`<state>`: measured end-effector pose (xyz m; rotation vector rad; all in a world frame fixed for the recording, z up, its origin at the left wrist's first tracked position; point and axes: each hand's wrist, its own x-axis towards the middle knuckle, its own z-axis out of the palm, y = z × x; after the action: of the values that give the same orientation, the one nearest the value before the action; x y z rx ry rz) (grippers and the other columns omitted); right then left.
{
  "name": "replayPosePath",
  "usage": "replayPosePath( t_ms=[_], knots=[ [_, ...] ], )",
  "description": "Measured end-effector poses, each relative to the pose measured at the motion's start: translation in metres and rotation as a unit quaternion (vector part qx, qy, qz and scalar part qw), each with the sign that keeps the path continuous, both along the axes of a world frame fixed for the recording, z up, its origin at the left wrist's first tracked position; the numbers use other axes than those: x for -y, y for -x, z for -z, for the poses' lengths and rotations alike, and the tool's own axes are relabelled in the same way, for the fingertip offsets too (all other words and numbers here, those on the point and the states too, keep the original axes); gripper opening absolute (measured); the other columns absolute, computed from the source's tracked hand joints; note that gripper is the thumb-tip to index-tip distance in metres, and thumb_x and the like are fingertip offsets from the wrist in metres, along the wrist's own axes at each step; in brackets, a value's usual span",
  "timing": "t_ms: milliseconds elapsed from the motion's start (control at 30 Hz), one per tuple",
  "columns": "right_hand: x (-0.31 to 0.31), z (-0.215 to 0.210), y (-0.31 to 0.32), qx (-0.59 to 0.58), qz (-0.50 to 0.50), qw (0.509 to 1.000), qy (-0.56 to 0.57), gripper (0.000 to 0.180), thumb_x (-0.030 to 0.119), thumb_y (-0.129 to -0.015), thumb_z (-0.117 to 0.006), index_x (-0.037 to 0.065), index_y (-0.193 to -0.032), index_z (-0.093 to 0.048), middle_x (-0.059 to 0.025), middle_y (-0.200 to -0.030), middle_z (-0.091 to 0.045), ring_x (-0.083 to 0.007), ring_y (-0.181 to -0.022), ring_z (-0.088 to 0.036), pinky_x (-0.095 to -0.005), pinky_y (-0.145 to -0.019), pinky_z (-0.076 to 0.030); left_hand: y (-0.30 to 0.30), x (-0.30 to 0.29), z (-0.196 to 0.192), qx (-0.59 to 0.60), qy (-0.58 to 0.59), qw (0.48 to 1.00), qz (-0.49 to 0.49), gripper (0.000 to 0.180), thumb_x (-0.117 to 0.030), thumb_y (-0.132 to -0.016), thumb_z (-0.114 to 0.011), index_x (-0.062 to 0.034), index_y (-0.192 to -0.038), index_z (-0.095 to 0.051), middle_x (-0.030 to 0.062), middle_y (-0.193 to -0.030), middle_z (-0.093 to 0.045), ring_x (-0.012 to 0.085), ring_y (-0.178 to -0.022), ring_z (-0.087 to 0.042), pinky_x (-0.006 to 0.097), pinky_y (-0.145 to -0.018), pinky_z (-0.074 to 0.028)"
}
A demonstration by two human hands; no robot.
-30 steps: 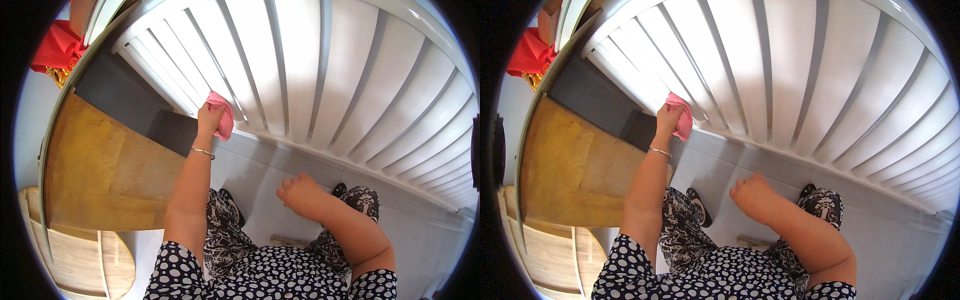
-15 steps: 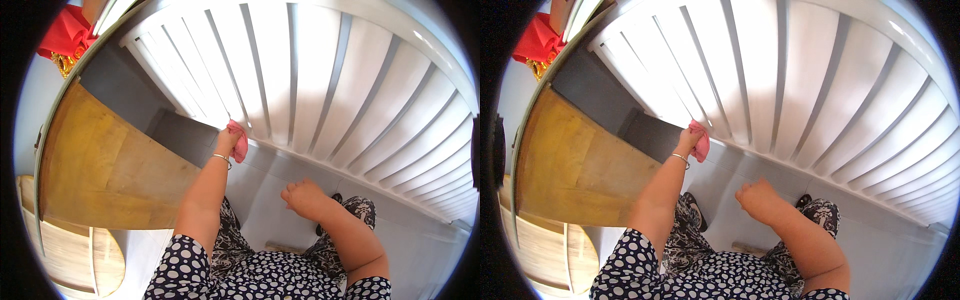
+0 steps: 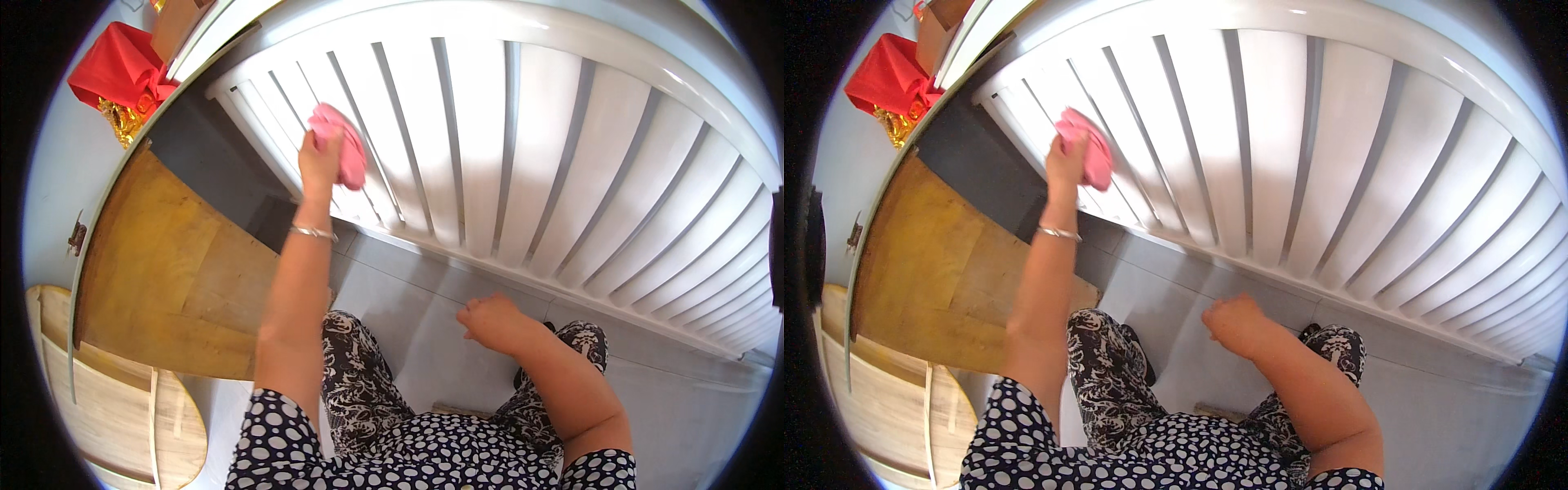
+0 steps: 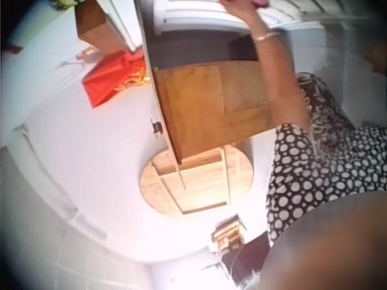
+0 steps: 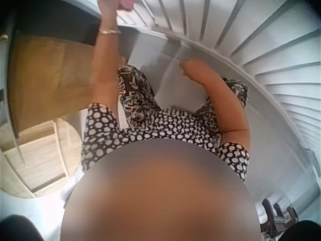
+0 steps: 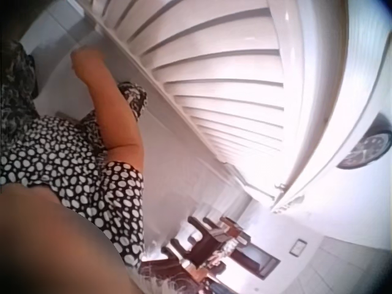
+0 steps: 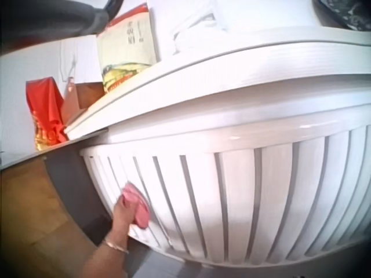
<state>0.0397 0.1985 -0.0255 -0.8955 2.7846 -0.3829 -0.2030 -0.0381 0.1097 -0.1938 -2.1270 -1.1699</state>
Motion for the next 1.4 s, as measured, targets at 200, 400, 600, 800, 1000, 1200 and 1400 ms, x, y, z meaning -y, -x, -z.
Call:
replayPosePath(
  t_ms=[200,400,600,800,1000,1200,1400],
  knots=[
    [-0.001,-0.007,-0.002,-0.017,0.007,1.000,0.020,0.018,0.021,-0.078,-0.065,0.007,-0.087,-0.061,-0.0133,-0.089,-0.062,-0.0305,-0.086,-0.062,-0.0451,-0.076,-0.045,0.058,0.038,-0.095,-0.192,-0.204,0.960,0.020,0.040,-0.028,-0.083,-0.066,0.0063,-0.102,-0.055,0.0155,-0.093,-0.063,0.0209,-0.088,-0.060,0.031,-0.075,-0.049],
    [-0.007,-0.007,-0.006,-0.040,0.012,0.999,0.003,0.014,0.016,-0.077,-0.062,0.007,-0.087,-0.060,-0.0127,-0.088,-0.061,-0.0301,-0.082,-0.061,-0.0428,-0.074,-0.044,0.062,0.029,-0.047,-0.007,0.053,0.989,-0.138,0.062,-0.046,-0.082,-0.063,0.0098,-0.106,-0.050,0.0272,-0.098,-0.061,0.0375,-0.095,-0.061,0.040,-0.081,-0.048],
    [-0.009,0.004,-0.016,-0.083,-0.023,0.996,0.032,0.012,0.010,-0.075,-0.058,0.007,-0.086,-0.059,-0.0113,-0.084,-0.059,-0.0267,-0.078,-0.061,-0.0398,-0.072,-0.044,0.064,0.055,0.033,0.045,0.101,0.990,-0.091,0.059,-0.042,-0.081,-0.065,0.0078,-0.109,-0.048,0.0263,-0.103,-0.061,0.0357,-0.096,-0.061,0.040,-0.082,-0.047],
    [-0.009,0.005,-0.023,-0.056,-0.029,0.997,-0.041,0.024,0.027,-0.078,-0.065,0.008,-0.089,-0.056,-0.0086,-0.084,-0.056,-0.0250,-0.081,-0.059,-0.0382,-0.078,-0.043,0.052,0.055,0.123,0.103,0.067,0.991,-0.059,0.059,-0.039,-0.079,-0.068,0.0077,-0.109,-0.047,0.0262,-0.102,-0.060,0.0370,-0.095,-0.061,0.041,-0.082,-0.047],
    [-0.006,-0.001,-0.025,-0.043,-0.042,0.997,-0.049,0.024,0.027,-0.076,-0.065,0.009,-0.089,-0.055,-0.0072,-0.083,-0.056,-0.0240,-0.079,-0.059,-0.0370,-0.076,-0.042,0.038,0.054,0.188,0.206,0.070,0.974,-0.068,0.057,-0.038,-0.076,-0.070,0.0037,-0.109,-0.049,0.0247,-0.101,-0.062,0.0363,-0.094,-0.061,0.040,-0.080,-0.048],
    [-0.003,-0.003,-0.023,-0.012,-0.036,0.998,-0.052,0.024,0.026,-0.076,-0.065,0.009,-0.089,-0.055,-0.0072,-0.083,-0.056,-0.0241,-0.080,-0.059,-0.0378,-0.076,-0.043,0.030,0.052,0.225,0.264,0.031,0.964,-0.023,0.054,-0.036,-0.073,-0.072,0.0027,-0.106,-0.052,0.0220,-0.101,-0.063,0.0345,-0.094,-0.062,0.039,-0.080,-0.048],
    [-0.006,0.002,-0.017,-0.009,-0.032,0.998,-0.060,0.020,0.025,-0.078,-0.064,0.009,-0.088,-0.057,-0.0079,-0.083,-0.058,-0.0249,-0.080,-0.060,-0.0387,-0.073,-0.044,0.032,0.060,0.246,0.260,0.049,0.963,-0.052,0.056,-0.038,-0.073,-0.071,0.0029,-0.107,-0.053,0.0232,-0.101,-0.062,0.0357,-0.095,-0.061,0.039,-0.082,-0.047]
  ],
)
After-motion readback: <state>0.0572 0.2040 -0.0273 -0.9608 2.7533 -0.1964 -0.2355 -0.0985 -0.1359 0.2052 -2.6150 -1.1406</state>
